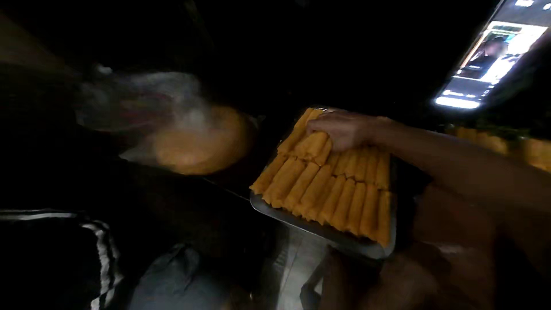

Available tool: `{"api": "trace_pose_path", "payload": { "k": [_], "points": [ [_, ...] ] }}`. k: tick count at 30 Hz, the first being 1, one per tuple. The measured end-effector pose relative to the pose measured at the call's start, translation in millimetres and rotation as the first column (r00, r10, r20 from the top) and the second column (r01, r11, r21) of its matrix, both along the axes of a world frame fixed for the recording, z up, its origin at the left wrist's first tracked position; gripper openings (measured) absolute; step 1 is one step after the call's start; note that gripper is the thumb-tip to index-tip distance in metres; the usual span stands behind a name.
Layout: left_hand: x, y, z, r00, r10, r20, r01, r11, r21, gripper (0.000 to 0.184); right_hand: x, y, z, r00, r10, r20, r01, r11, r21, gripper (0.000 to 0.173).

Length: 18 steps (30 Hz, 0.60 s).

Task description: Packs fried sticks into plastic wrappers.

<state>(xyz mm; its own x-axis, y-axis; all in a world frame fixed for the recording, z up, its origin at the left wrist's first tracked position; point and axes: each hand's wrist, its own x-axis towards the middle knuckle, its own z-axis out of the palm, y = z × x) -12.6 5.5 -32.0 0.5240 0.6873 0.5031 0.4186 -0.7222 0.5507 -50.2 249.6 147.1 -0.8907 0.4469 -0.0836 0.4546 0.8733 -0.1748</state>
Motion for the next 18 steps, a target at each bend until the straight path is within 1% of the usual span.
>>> {"api": "trace_pose_path", "payload": {
  "k": [2,5,8,9,10,11,12,13,15,16,18],
  "points": [
    [1,2,-4,1.000,-0.006,-0.017,0.007,0.999,0.031,0.018,0,-2,3,1.000,-0.020,0.006,0.020,1.000,-0.011,0.061],
    [1,1,-2,1.000,0.002,-0.012,-0.002,1.000,0.031,0.018,5,1,6,0.999,-0.037,-0.038,0.037,0.999,-0.008,0.061],
    [1,-2,0,0.998,0.029,-0.063,-0.027,0.999,0.033,0.021,15,-6,15,0.982,-0.176,-0.063,0.174,0.984,-0.045,0.060],
    [0,-5,2,0.995,0.041,-0.094,-0.039,0.999,0.016,0.023,22,-11,16,0.969,-0.226,-0.097,0.220,0.973,-0.074,0.062],
    [0,-6,3,0.991,0.055,-0.119,-0.056,0.998,0.003,0.024,32,-17,14,0.950,-0.268,-0.163,0.253,0.962,-0.103,0.063],
    [-1,-7,4,0.991,0.047,-0.129,-0.054,0.997,-0.051,0.026,45,-24,9,0.921,-0.292,-0.260,0.266,0.955,-0.130,0.063],
    [-2,-7,6,0.992,0.023,-0.125,-0.036,0.994,-0.105,0.028,60,-35,5,0.886,-0.321,-0.335,0.282,0.946,-0.163,0.063],
    [-4,-8,7,0.993,-0.005,-0.115,-0.015,0.985,-0.171,0.031,76,-49,4,0.853,-0.364,-0.374,0.303,0.929,-0.212,0.065],
    [-7,-9,3,1.000,-0.012,-0.022,0.007,0.974,-0.226,0.030,114,-84,-4,0.790,-0.439,-0.428,0.359,0.897,-0.257,0.070],
    [-9,-10,1,1.000,0.004,-0.012,-0.006,0.978,-0.210,0.030,133,-107,-3,0.763,-0.509,-0.398,0.400,0.856,-0.328,0.070],
    [-11,-12,1,0.999,0.028,-0.043,-0.036,0.981,-0.189,0.029,174,-156,-7,0.683,-0.658,-0.317,0.477,0.731,-0.488,0.068]
  ]
}}
